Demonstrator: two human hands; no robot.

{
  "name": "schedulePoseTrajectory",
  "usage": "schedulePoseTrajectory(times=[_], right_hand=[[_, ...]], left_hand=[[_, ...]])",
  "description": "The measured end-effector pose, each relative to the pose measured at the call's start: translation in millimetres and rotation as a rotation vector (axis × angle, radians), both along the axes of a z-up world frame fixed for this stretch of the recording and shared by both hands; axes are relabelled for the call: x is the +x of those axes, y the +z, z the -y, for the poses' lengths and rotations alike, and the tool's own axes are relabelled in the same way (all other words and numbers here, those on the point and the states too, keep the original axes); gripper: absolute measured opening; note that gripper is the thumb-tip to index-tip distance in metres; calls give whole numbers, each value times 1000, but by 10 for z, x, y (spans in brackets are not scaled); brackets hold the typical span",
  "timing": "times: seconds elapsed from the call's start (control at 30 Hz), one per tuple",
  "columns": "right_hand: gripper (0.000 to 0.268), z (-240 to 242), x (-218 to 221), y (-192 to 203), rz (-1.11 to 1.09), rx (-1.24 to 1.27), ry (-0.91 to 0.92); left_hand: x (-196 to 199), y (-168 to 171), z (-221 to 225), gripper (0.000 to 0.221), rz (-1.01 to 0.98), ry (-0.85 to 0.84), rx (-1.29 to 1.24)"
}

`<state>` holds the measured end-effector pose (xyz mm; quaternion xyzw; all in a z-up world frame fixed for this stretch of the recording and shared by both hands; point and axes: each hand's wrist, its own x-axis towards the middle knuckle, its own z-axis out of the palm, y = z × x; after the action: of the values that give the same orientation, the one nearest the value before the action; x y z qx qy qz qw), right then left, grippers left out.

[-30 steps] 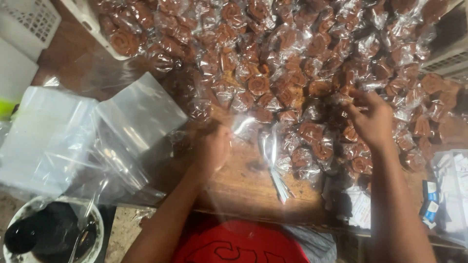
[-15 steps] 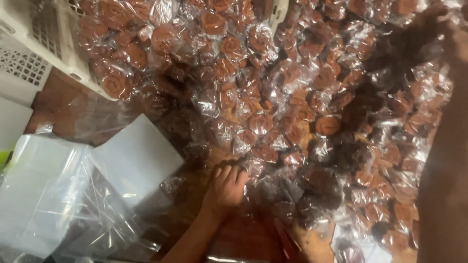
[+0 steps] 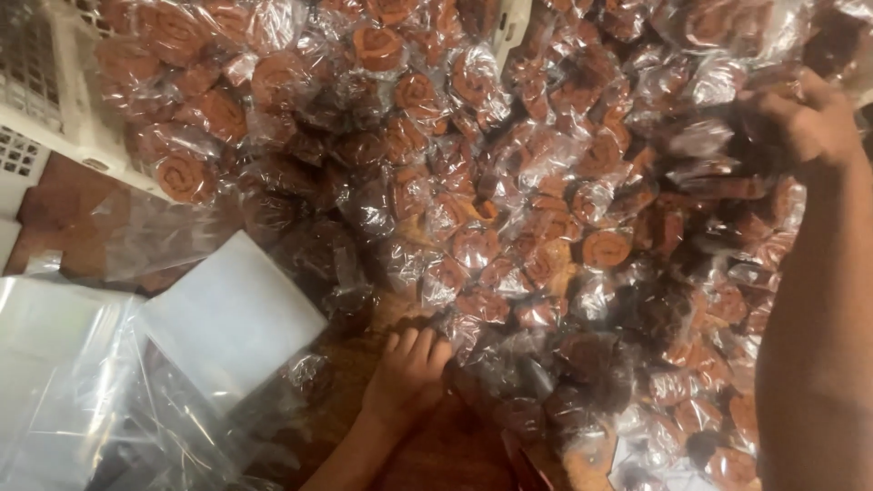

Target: Packaging individually wrapped bakery items into larger bags and sealing them with a stapler.

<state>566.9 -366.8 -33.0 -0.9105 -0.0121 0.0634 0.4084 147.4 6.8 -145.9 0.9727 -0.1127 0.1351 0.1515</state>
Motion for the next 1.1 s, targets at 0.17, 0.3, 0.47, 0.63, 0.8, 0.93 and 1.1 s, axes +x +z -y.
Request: schedulePoseTrajectory(times=[0.17,0.3,0.47,0.63,0.8,0.93,1.1], right_hand=[[18,-352,-708,343,-140,-172,168],[35,-707,-1115,548,-213,-334,88],[45,-924,-1315,544,-388,-424,204],[44,-1675,-2185,698,-274,-338,319],[67,-1899,-2868,310,40,-280,425],[43,-1480,-2850,-271,467,-188,415],[57,-1188,-3340,78,408,178,69]], left_hand=[[4,104,26,27,127,-2,-18],[-71,-126,43,17,-5,-20,-89],[-109,-78,50,15,-15,10,-95],[-146,-31,43,11,-47,31,-31],[-157,-135,66,13,-24,37,-65],[-127,-214,40,17,259,100,-158],[-175,-339,41,14,201,139,-518]])
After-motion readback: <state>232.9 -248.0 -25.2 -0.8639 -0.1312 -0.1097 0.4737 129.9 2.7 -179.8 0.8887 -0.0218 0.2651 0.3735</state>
